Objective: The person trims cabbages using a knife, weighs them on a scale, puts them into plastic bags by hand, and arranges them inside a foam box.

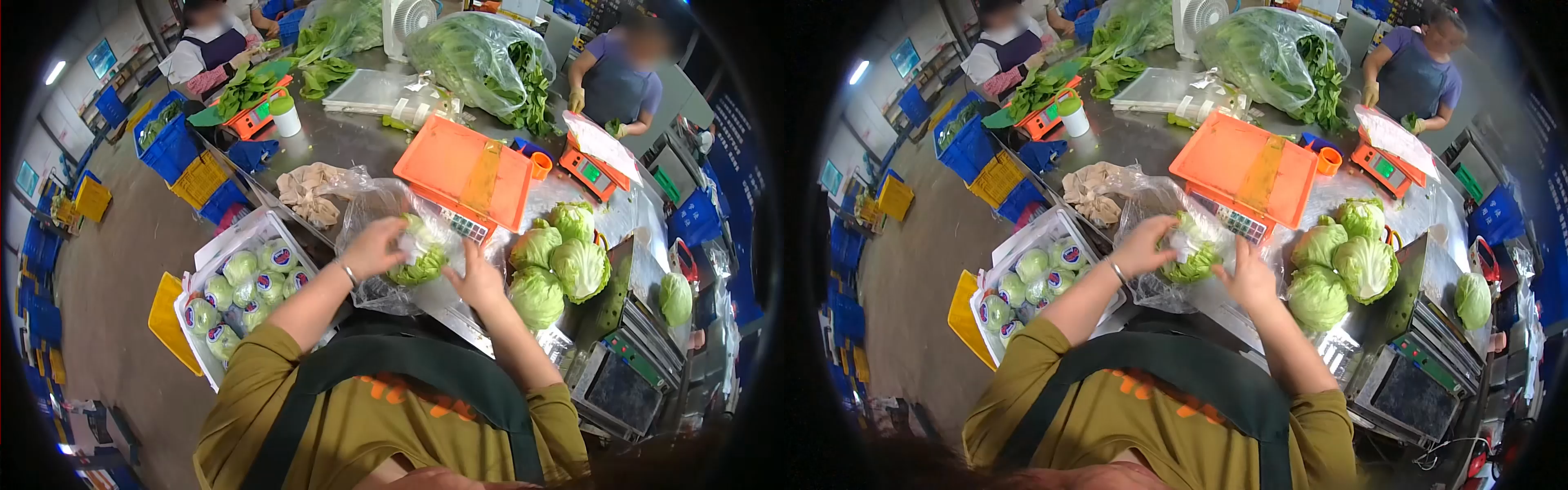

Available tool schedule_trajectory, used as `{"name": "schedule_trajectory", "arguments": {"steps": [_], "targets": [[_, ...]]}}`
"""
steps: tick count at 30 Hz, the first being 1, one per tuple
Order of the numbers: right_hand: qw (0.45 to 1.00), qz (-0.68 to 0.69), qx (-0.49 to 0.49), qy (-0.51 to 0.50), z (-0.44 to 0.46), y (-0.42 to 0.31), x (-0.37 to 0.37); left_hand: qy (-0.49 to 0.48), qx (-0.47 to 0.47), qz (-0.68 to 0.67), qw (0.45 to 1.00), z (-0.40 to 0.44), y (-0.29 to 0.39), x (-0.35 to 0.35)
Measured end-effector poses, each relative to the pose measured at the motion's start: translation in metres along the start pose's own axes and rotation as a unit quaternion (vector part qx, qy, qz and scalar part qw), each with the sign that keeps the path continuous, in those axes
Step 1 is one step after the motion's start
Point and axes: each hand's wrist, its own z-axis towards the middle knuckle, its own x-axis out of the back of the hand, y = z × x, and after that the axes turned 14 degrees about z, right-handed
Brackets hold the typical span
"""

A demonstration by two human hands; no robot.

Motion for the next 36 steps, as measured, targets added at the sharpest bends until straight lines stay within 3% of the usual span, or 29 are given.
{"name": "schedule_trajectory", "arguments": {"steps": [2, 4, 6, 9, 12, 14, 16, 17, 19, 22, 25, 29, 30, 32, 33, 35, 36], "targets": [[0.991, 0.133, -0.016, -0.023, 0.005, 0.024, -0.033, 0.043, -0.104, 0.103, 0.988, -0.009, 0.010, -0.009], [0.971, 0.225, -0.057, -0.057, 0.007, 0.024, -0.044, 0.033, -0.087, 0.105, 0.990, -0.012, 0.017, -0.004], [0.972, 0.221, -0.053, -0.051, 0.008, 0.023, -0.042, 0.070, -0.074, 0.102, 0.990, -0.012, 0.021, -0.004], [0.970, 0.222, -0.076, -0.065, 0.009, 0.017, -0.032, 0.048, -0.077, 0.049, 0.995, -0.009, 0.015, 0.001], [0.969, 0.207, -0.104, -0.089, 0.008, 0.005, -0.019, 0.032, -0.015, -0.101, 0.994, -0.017, 0.019, 0.026], [0.976, 0.176, -0.093, -0.086, 0.009, 0.006, -0.014, -0.126, 0.002, -0.053, 0.991, -0.039, 0.004, 0.054], [0.988, 0.133, -0.057, -0.062, 0.008, 0.014, -0.011, -0.334, -0.089, -0.049, 0.937, -0.070, -0.015, 0.080], [0.993, 0.110, -0.024, -0.028, 0.009, 0.017, -0.013, -0.437, -0.069, 0.030, 0.896, -0.083, -0.022, 0.085], [0.997, 0.061, 0.042, 0.037, 0.013, 0.025, -0.020, -0.424, 0.008, 0.059, 0.904, -0.087, -0.025, 0.088], [0.984, 0.163, 0.035, 0.061, 0.022, 0.043, -0.053, -0.227, 0.103, -0.130, 0.960, -0.056, -0.014, 0.061], [0.911, 0.410, -0.024, 0.033, 0.034, 0.055, -0.073, -0.141, 0.204, -0.233, 0.941, -0.020, -0.040, -0.032], [0.730, 0.647, -0.216, -0.042, 0.038, 0.048, -0.068, -0.078, 0.131, -0.259, 0.954, -0.002, -0.027, -0.064], [0.706, 0.678, -0.203, -0.031, 0.043, 0.069, -0.081, -0.115, 0.130, -0.215, 0.961, -0.003, -0.012, -0.038], [0.598, 0.776, -0.160, -0.120, 0.035, 0.072, -0.071, -0.189, 0.135, -0.126, 0.964, -0.010, 0.052, 0.040], [0.549, 0.809, -0.138, -0.158, 0.028, 0.063, -0.058, -0.148, 0.121, -0.101, 0.976, -0.015, 0.069, 0.061], [0.503, 0.813, -0.168, -0.238, 0.015, 0.046, -0.042, -0.071, 0.089, -0.052, 0.992, -0.024, 0.088, 0.086], [0.480, 0.813, -0.183, -0.275, 0.009, 0.039, -0.036, -0.037, 0.085, -0.101, 0.991, -0.025, 0.078, 0.080]]}}
